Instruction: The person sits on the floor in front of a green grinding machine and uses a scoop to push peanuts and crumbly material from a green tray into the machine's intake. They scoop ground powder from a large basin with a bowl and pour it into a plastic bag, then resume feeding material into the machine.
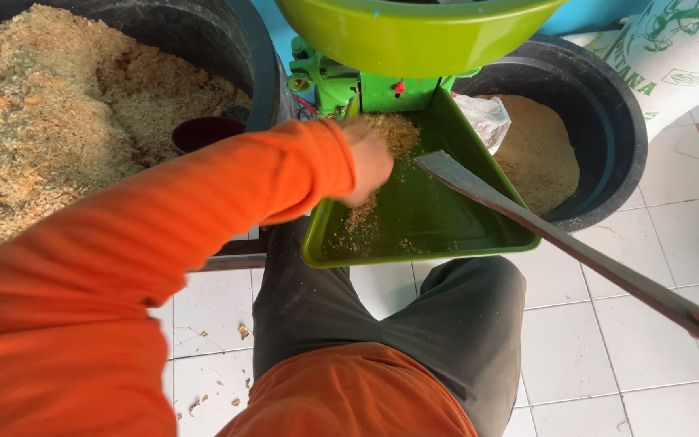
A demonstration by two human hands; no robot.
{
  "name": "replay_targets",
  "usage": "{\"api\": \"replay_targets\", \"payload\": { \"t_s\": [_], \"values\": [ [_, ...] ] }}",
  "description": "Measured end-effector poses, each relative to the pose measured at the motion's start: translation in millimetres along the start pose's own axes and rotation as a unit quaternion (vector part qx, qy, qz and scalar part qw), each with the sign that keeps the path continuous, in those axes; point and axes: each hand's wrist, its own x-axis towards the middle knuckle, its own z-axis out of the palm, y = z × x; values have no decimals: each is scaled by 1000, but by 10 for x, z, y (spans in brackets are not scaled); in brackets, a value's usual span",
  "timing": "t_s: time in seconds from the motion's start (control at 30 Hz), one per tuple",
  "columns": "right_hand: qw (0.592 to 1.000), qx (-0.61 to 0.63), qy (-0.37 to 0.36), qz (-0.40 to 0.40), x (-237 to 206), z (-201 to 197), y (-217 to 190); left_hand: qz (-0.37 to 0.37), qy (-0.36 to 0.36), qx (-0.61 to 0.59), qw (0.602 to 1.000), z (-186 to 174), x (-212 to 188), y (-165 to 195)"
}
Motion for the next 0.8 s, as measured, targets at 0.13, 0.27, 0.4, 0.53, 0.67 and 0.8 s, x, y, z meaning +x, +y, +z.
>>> {"api": "replay_targets", "payload": {
  "t_s": [0.13,0.27,0.4,0.53,0.67,0.8],
  "values": [
    [1000,4,1,13,-9,1,19,131,-159,-135,969,78,-204,293],
    [1000,5,1,8,-21,0,58,73,-190,-175,963,26,-35,296],
    [1000,1,4,3,-46,-2,82,-33,19,-136,990,-17,92,25],
    [1000,-10,8,0,-63,-1,106,212,-39,-288,933,113,118,205],
    [1000,-30,8,-2,-89,-23,104,35,125,-238,962,284,219,298],
    [994,-109,-4,-21,-40,73,-110,-42,251,-205,945,530,113,-38]
  ]
}}
